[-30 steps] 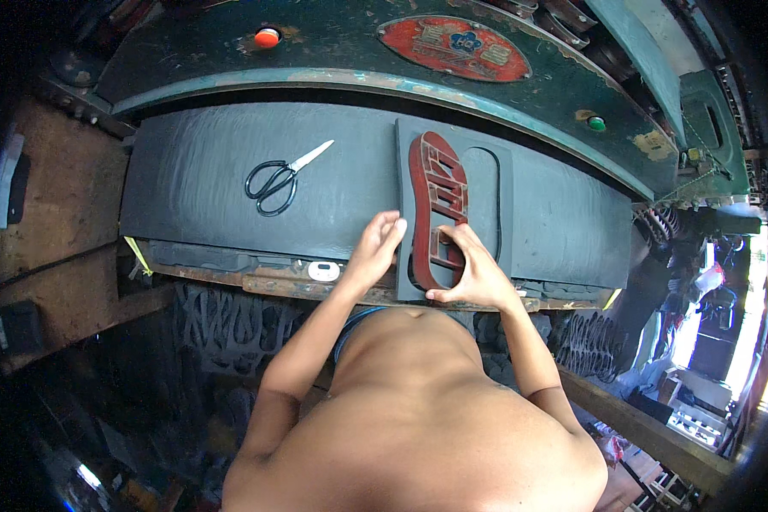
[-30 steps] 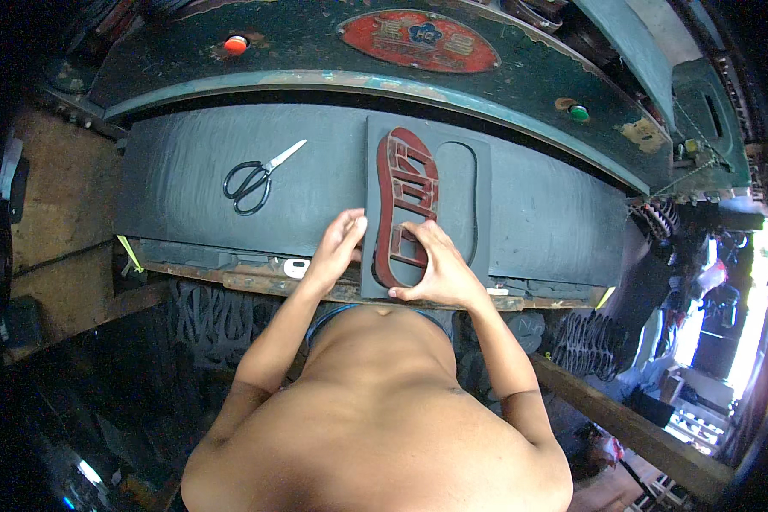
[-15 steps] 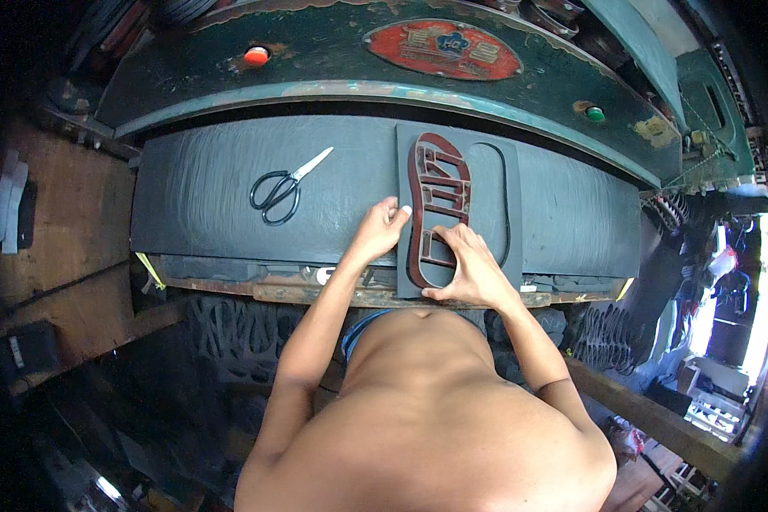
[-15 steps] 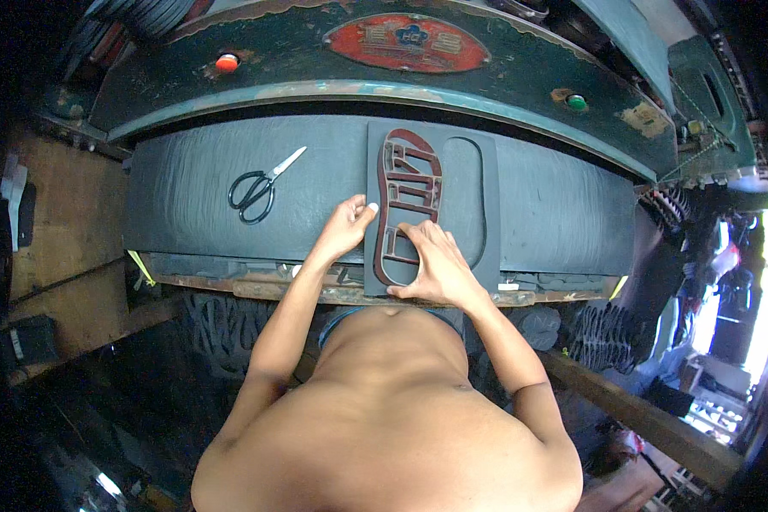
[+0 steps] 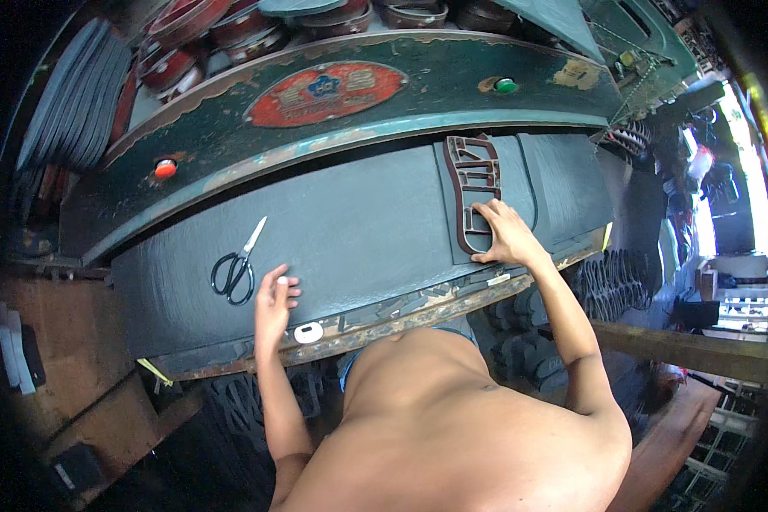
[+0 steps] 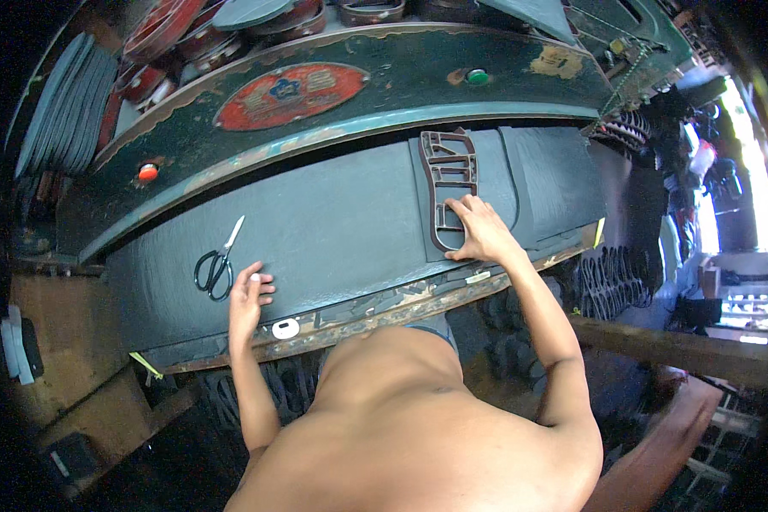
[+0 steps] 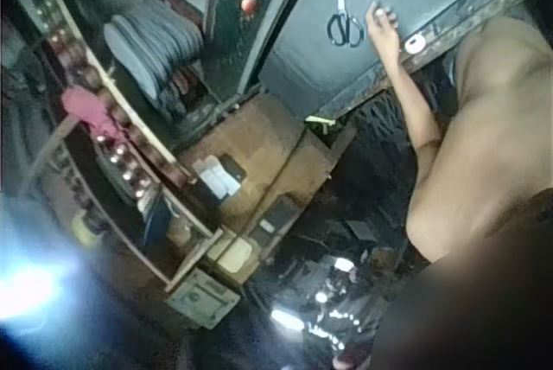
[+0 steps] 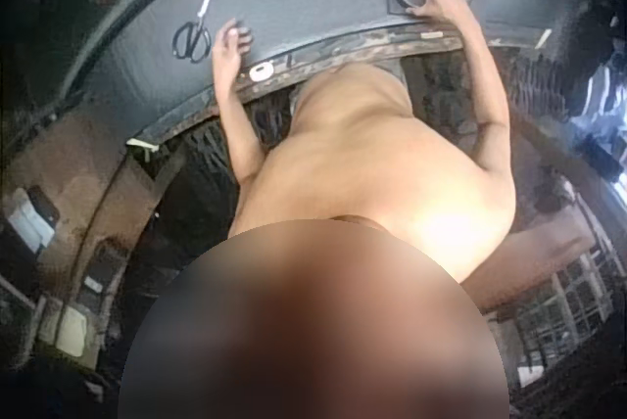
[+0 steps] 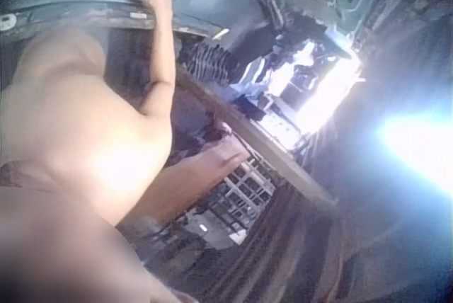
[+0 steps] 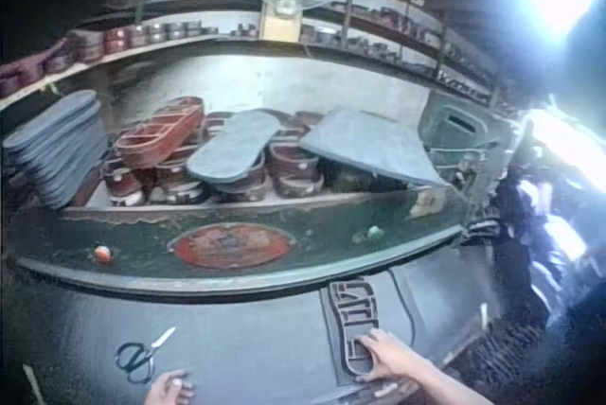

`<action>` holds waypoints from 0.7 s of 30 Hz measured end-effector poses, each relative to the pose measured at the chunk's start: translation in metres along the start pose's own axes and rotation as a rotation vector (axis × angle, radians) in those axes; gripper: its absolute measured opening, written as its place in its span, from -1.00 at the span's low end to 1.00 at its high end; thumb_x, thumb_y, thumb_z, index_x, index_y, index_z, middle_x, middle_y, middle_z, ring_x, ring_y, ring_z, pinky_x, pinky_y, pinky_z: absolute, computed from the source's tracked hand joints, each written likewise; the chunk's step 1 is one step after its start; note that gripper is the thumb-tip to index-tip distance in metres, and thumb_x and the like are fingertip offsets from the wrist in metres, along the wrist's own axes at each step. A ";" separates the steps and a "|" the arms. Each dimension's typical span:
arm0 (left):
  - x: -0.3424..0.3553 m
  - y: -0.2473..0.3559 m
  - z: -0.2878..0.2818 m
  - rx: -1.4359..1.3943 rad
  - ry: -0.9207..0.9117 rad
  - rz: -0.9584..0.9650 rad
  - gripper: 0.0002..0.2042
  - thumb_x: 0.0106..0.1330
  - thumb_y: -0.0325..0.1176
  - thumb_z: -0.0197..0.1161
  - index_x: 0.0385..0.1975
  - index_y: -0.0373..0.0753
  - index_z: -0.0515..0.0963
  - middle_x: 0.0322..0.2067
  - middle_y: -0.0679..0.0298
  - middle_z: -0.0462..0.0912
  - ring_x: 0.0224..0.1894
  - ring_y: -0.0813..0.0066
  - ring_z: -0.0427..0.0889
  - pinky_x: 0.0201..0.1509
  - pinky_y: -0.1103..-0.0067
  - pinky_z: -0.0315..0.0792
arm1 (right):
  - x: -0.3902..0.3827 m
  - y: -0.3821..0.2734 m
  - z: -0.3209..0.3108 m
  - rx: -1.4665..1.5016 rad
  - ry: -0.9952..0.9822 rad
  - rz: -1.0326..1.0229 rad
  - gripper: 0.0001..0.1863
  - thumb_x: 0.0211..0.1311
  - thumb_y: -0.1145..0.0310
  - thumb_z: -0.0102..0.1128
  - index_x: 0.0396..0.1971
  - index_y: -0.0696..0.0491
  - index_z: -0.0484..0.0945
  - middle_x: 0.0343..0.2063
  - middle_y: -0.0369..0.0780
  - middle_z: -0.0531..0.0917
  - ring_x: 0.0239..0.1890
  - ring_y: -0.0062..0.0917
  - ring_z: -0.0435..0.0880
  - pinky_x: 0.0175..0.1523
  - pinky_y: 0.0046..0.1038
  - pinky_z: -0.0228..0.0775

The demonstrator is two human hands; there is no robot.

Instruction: The person uses scissors to cut a gray rubber sheet into slipper sole shapes, repeatedly aligning a red slipper frame as a template. They trim the cut pieces and place the finished soles on a nearby shelf.

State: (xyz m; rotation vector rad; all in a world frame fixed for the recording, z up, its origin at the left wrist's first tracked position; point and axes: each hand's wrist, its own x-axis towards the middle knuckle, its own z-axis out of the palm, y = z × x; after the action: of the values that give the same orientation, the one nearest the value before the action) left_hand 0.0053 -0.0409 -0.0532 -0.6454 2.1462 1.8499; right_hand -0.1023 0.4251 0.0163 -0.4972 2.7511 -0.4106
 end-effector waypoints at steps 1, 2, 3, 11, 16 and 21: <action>0.004 0.001 -0.004 -0.012 0.013 0.027 -0.59 0.63 -0.13 0.01 0.29 -0.27 0.45 -0.12 0.22 0.68 -0.19 0.54 0.64 -0.14 0.61 0.53 | 0.001 0.010 0.000 0.008 -0.013 0.013 0.12 -0.35 0.12 0.71 0.35 0.06 0.34 0.09 -0.04 0.49 0.25 -0.11 0.44 0.38 -0.09 0.28; 0.010 0.005 -0.008 -0.012 0.002 0.075 -0.59 0.64 -0.12 0.00 0.28 -0.27 0.45 -0.12 0.22 0.69 -0.19 0.54 0.64 -0.15 0.61 0.53 | 0.002 0.017 0.000 0.020 -0.004 0.018 0.14 -0.36 0.12 0.72 0.37 0.05 0.33 0.11 -0.03 0.48 0.27 -0.10 0.43 0.40 -0.08 0.27; 0.017 0.010 -0.014 0.003 0.005 0.097 -0.58 0.64 -0.12 -0.02 0.28 -0.27 0.45 -0.12 0.22 0.69 -0.19 0.55 0.65 -0.15 0.61 0.54 | 0.003 0.023 -0.002 0.002 -0.038 -0.002 0.17 -0.37 0.11 0.72 0.39 0.03 0.32 0.16 -0.02 0.47 0.30 -0.09 0.41 0.41 -0.09 0.26; 0.122 0.109 -0.119 0.263 1.020 0.881 -0.49 0.68 -0.14 -0.23 0.23 -0.46 0.47 0.21 -0.07 0.56 0.28 0.08 0.52 0.40 0.29 0.31 | 0.069 0.052 -0.094 0.032 0.823 -0.194 -0.25 0.08 -0.07 0.51 0.20 0.06 0.55 0.31 0.09 0.42 0.40 -0.02 0.37 0.45 -0.10 0.24; 0.170 0.169 -0.133 0.260 1.385 0.883 -0.24 0.63 0.12 -0.45 0.47 -0.53 0.03 0.50 -0.33 -0.06 0.57 -0.17 -0.12 0.62 0.12 -0.18 | 0.149 0.066 -0.162 -0.203 1.346 -0.065 -0.17 0.35 -0.25 0.13 0.25 0.24 0.44 0.43 0.12 0.22 0.54 -0.02 0.05 0.58 -0.02 -0.20; 0.164 0.194 -0.113 0.116 1.551 0.837 -0.19 0.61 0.17 -0.52 0.50 -0.53 -0.04 0.51 -0.37 -0.15 0.60 -0.21 -0.23 0.63 0.09 -0.24 | 0.174 0.078 -0.156 -0.147 1.571 -0.151 -0.14 0.31 -0.39 -0.05 0.23 0.13 0.47 0.29 0.09 0.35 0.48 0.05 0.12 0.57 0.19 -0.38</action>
State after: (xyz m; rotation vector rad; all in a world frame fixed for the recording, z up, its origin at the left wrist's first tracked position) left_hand -0.2177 -0.1597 0.0620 -1.7459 3.9032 1.5259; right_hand -0.3348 0.4635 0.0879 -0.5239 4.2713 -0.9298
